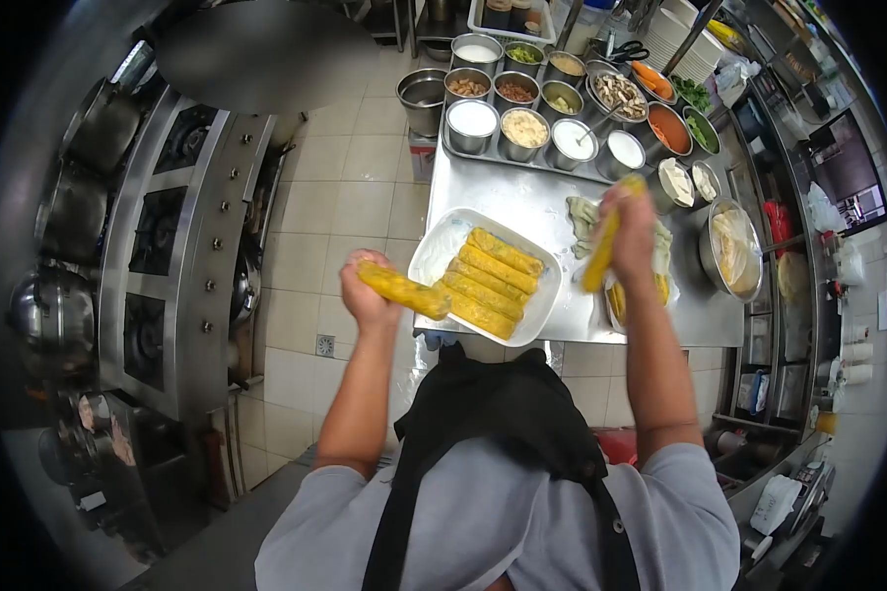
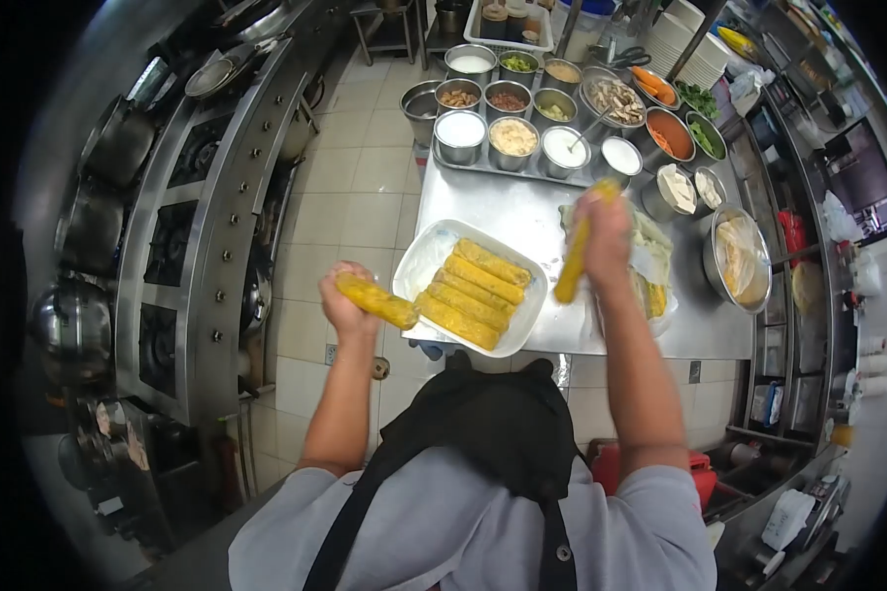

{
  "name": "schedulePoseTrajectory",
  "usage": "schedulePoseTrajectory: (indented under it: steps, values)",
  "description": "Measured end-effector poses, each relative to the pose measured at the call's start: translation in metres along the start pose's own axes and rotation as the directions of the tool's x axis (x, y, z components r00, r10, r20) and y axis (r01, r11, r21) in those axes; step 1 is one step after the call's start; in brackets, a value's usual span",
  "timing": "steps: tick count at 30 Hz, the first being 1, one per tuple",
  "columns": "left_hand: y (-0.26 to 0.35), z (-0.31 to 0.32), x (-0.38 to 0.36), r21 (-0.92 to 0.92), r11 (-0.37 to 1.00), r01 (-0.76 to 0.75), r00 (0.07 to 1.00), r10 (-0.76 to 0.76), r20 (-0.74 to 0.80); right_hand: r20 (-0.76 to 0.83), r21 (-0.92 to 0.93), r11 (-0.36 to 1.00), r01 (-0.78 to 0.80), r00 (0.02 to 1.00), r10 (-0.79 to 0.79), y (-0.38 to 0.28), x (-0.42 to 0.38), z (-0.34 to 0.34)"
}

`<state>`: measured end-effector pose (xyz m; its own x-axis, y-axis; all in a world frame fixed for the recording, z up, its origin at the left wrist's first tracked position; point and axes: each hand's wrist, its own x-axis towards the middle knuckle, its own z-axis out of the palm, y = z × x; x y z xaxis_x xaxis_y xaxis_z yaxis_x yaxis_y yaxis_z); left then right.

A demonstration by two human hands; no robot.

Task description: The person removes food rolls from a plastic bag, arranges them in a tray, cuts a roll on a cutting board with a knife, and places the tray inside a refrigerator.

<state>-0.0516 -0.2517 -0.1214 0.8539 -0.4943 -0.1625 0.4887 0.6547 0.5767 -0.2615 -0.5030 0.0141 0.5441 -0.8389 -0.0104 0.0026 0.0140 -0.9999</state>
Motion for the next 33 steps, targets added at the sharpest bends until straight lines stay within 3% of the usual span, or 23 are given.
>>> schedulePoseTrajectory:
  steps: [2, 4, 6, 8, 10, 14, 15, 18, 19, 22, 23, 26, 27, 30, 33]
  values:
    - [0.016, 0.0, -0.003, 0.13, 0.991, -0.004, 1.0, 0.007, -0.023, 0.051, -0.288, 0.924, 0.25, 0.968, -0.245, -0.008, 0.017, -0.014]
    - [0.026, 0.017, -0.004, 0.252, 0.967, -0.017, 0.998, -0.001, 0.071, 0.184, -0.62, 0.732, 0.283, 0.959, -0.214, -0.015, 0.005, 0.019]
    - [0.015, 0.018, -0.004, 0.397, 0.917, -0.036, 0.999, 0.038, 0.004, 0.487, -0.645, 0.673, 0.361, 0.873, -0.001, 0.014, -0.004, 0.043]
    - [0.007, 0.015, -0.004, 0.526, 0.849, -0.049, 0.996, 0.081, -0.039, 0.578, -0.745, 0.475, 0.469, 0.809, 0.107, 0.051, -0.012, 0.07]
    - [0.001, 0.019, -0.007, 0.628, 0.777, -0.047, 0.992, 0.111, -0.064, 0.635, -0.738, 0.35, 0.577, 0.769, 0.072, 0.086, -0.013, 0.085]
    - [-0.01, 0.032, -0.01, 0.694, 0.708, 0.131, 0.987, -0.023, -0.162, 0.616, -0.77, 0.149, 0.62, 0.784, -0.08, 0.099, -0.001, 0.085]
    - [-0.017, 0.03, -0.008, 0.712, 0.687, 0.143, 0.986, -0.037, -0.162, 0.584, -0.778, 0.198, 0.597, 0.802, -0.122, 0.088, -0.003, 0.08]
    - [-0.034, 0.048, -0.003, 0.8, 0.573, 0.177, 0.983, -0.069, -0.168, 0.399, -0.677, 0.631, 0.379, 0.909, -0.117, 0.085, -0.031, 0.061]
    - [-0.039, 0.051, 0.0, 0.798, 0.569, 0.2, 0.98, -0.116, -0.162, 0.401, -0.57, 0.809, 0.144, 0.908, 0.121, 0.09, -0.041, 0.053]
    - [-0.053, 0.065, 0.004, 0.83, 0.496, 0.257, 0.958, -0.241, -0.153, 0.463, -0.563, 0.792, 0.237, 0.884, 0.065, 0.095, -0.073, 0.045]
    - [-0.061, 0.063, 0.01, 0.835, 0.468, 0.29, 0.942, -0.292, -0.163, 0.39, -0.609, 0.758, 0.233, 0.92, 0.031, 0.102, -0.075, 0.042]
    - [-0.06, 0.073, 0.015, 0.92, 0.256, 0.295, 0.913, -0.361, -0.192, 0.25, -0.475, 0.873, -0.11, 0.935, 0.253, 0.128, -0.063, 0.03]
    - [-0.059, 0.074, 0.017, 0.924, 0.208, 0.321, 0.889, -0.401, -0.218, 0.21, -0.53, 0.84, -0.117, 0.942, 0.263, 0.13, -0.059, 0.029]
    - [-0.057, 0.072, 0.021, 0.977, -0.037, 0.211, 0.874, -0.439, -0.205, 0.223, -0.561, 0.824, -0.08, 0.944, 0.243, 0.13, -0.065, 0.023]
    - [-0.066, 0.063, 0.022, 0.987, -0.041, 0.153, 0.896, -0.416, -0.156, 0.214, -0.639, 0.767, 0.049, 0.97, 0.116, 0.14, -0.07, 0.018]
